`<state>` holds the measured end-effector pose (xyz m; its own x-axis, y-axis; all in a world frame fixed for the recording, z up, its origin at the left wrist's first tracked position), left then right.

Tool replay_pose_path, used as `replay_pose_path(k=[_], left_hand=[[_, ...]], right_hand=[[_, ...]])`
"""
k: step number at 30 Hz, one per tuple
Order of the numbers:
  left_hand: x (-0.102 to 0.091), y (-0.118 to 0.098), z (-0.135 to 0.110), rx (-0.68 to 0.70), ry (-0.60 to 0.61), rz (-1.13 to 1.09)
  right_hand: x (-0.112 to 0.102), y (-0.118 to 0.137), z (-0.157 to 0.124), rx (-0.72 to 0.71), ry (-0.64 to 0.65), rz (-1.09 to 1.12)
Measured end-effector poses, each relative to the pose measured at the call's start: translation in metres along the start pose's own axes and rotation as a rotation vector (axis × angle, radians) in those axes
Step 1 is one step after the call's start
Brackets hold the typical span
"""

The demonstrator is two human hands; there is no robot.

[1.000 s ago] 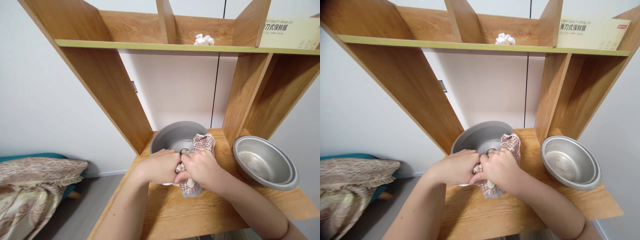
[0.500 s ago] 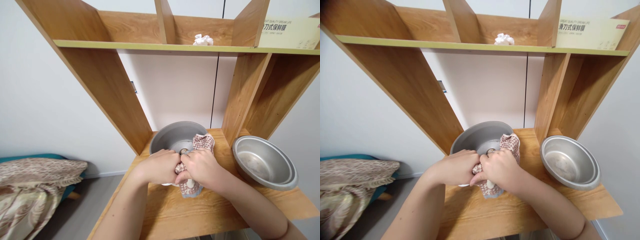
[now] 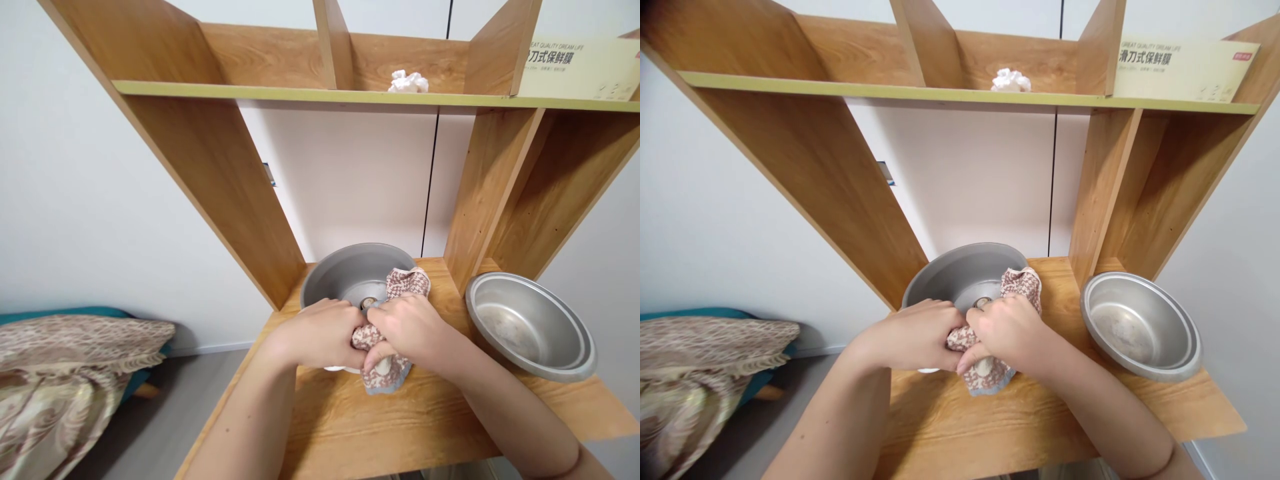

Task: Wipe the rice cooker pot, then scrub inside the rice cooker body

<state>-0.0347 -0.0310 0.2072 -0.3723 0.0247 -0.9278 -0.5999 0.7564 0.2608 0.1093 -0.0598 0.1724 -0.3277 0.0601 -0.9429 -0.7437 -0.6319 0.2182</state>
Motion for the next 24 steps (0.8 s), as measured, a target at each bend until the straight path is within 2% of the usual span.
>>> replay_pose_path(k=[8, 13, 19, 24], left_hand=[[0.000, -0.001, 0.000, -0.004, 0.008, -0.017], [-0.002, -0.002, 0.001, 0.016, 0.024, -0.059], [0.000, -0.001, 0.001, 0.023, 0.024, -0.070], [0.000, 0.000, 0.001, 0.026, 0.026, -0.071]], right_hand=[[-0.003, -0.002, -0.002, -0.013, -0.001, 0.036], [0.005, 0.008, 0.001, 0.053, -0.026, -0.025], [0.012, 0.013, 0.002, 0.055, -0.101, -0.019], [0.007, 0.009, 0.001, 0.052, -0.061, -0.008]])
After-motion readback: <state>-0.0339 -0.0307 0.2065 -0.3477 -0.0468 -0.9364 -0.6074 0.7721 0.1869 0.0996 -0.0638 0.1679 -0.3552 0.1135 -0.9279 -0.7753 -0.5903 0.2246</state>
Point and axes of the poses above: each hand's wrist, its own z-axis towards the middle knuckle, its own x-axis out of the palm, y = z × x, the point moved 2 cm from there along z, towards the middle knuckle, and after that the axes turned 14 degrees about z, right-handed, at the moved point
